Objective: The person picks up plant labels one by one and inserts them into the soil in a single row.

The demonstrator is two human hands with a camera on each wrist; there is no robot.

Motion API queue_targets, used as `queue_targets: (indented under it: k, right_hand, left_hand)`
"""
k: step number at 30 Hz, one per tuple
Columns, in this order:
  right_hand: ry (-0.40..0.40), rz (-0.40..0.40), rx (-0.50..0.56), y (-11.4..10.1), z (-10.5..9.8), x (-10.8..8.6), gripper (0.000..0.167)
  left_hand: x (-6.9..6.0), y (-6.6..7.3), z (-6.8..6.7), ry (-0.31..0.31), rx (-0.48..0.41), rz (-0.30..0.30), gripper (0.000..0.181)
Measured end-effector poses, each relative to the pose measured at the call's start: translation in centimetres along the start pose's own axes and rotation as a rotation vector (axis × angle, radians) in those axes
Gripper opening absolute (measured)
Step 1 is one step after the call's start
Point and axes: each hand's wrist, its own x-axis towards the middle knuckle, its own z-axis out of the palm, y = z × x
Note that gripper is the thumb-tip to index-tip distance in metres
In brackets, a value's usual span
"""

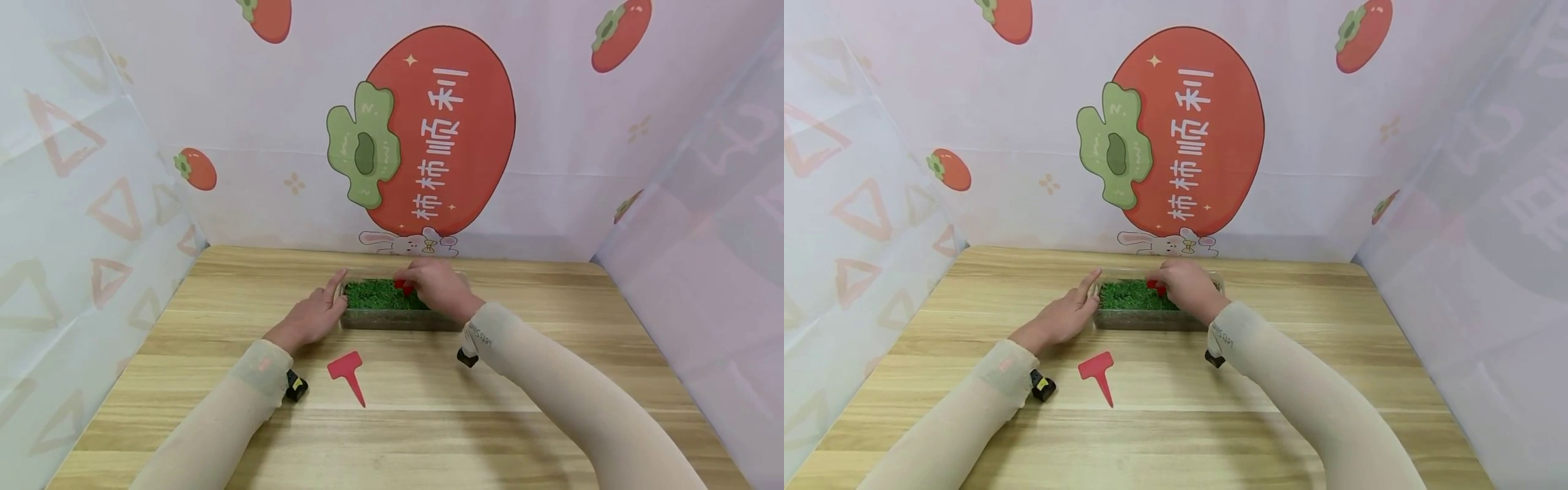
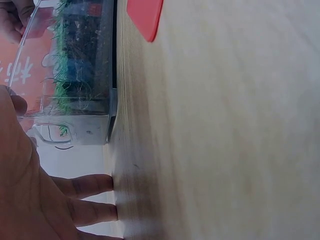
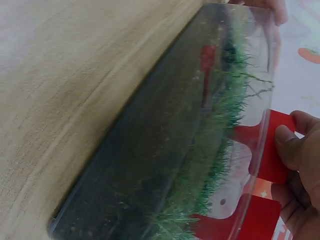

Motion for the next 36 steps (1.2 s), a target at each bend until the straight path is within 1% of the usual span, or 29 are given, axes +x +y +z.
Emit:
queue_targets:
  k: [6,11,16,21,30,36]
  right_hand:
    - [-0.005,0.007,0.010,-0.01,0.28,0.11,0.039]
    - [-0.019,0.007,0.017,-0.18,0.07,0.22,0.040]
    - [-0.037,0.024,0.024,-0.39,-0.28,0.18,0.039]
    - [-0.053,0.044,0.016,-0.35,-0.26,0.11,0.041]
    - [-0.060,0.023,0.011,-0.11,-0.28,0.18,0.042]
    - [-0.054,0.011,0.026,0.07,-0.09,0.14,0.041]
  left_hand:
    - [0.11,-0.14,0.11,-0.002,0.005,-0.003,0.062]
    - [0.07,0.02,-0.01,-0.003,0.001,-0.009,0.063]
    - [0.07,0.00,-0.03,-0.001,0.000,-0.010,0.063]
    - [0.01,0.00,0.00,-0.003,-0.002,-0.013,0.063]
    - [0.01,-0.06,0.03,-0.005,0.004,-0.008,0.062]
    - [-0.05,-0.04,-0.01,-0.003,-0.003,-0.003,0.062]
